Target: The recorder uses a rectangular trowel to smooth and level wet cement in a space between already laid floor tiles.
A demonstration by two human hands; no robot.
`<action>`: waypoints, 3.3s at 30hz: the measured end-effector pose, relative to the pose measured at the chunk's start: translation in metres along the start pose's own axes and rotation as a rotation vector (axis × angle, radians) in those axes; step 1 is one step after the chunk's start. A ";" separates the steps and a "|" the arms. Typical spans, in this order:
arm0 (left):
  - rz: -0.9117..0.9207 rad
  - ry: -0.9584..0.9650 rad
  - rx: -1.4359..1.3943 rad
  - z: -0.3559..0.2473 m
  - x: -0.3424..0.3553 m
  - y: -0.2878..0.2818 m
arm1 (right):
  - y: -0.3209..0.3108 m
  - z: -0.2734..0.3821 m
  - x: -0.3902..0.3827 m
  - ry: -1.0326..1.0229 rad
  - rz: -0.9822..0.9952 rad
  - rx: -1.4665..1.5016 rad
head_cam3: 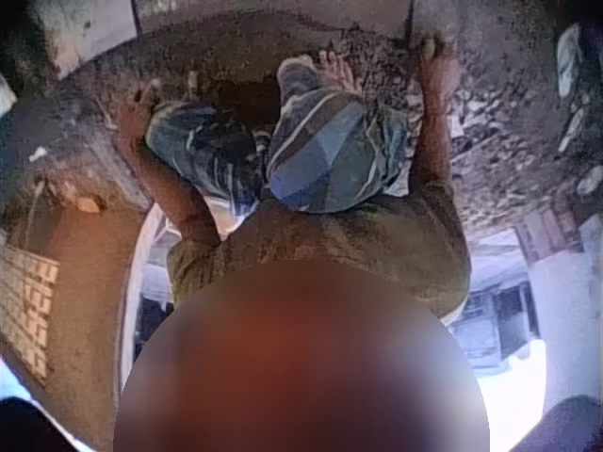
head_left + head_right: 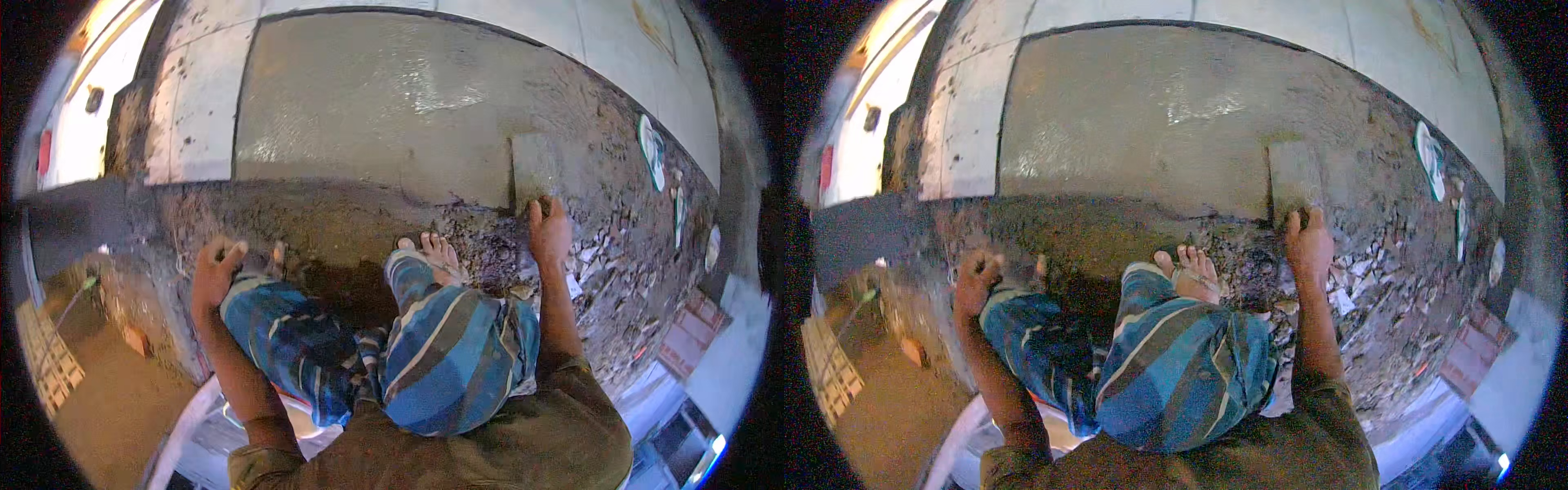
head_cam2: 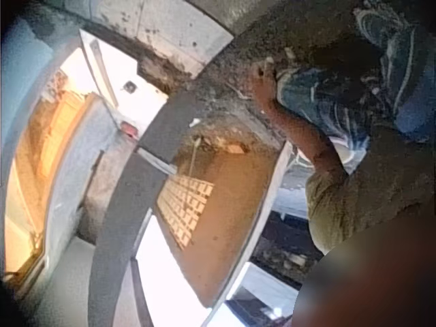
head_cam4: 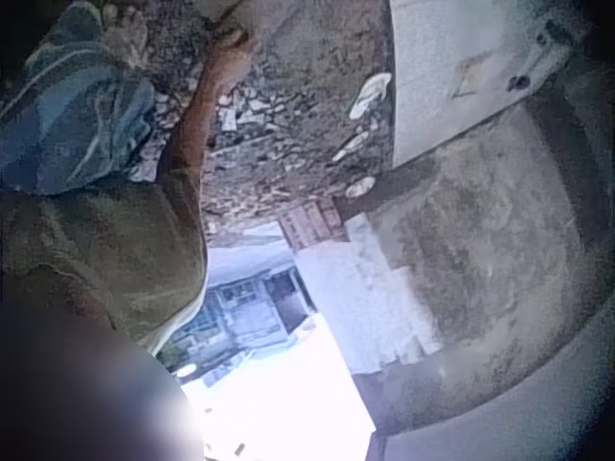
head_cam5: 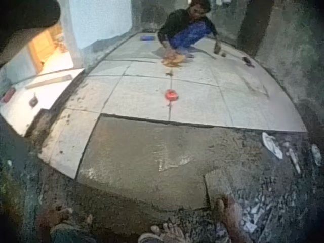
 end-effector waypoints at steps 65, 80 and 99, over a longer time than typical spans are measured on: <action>0.101 -0.010 -0.175 -0.036 0.034 0.005 | -0.100 -0.162 0.140 0.102 -0.279 0.238; 0.176 -0.039 0.040 -0.085 0.057 0.020 | -0.105 -0.102 0.183 0.097 -0.042 -0.010; 0.247 -0.343 0.175 -0.055 0.060 0.020 | -0.136 -0.238 0.193 0.221 0.101 0.969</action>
Point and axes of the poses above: each hand's wrist, its own x-axis towards the middle knuckle, its own y-axis out of the palm, z = x × y, the point moved 3 cm from there along x, towards the middle knuckle, and after that the axes turned 15 degrees about z, right-handed, at the moved point
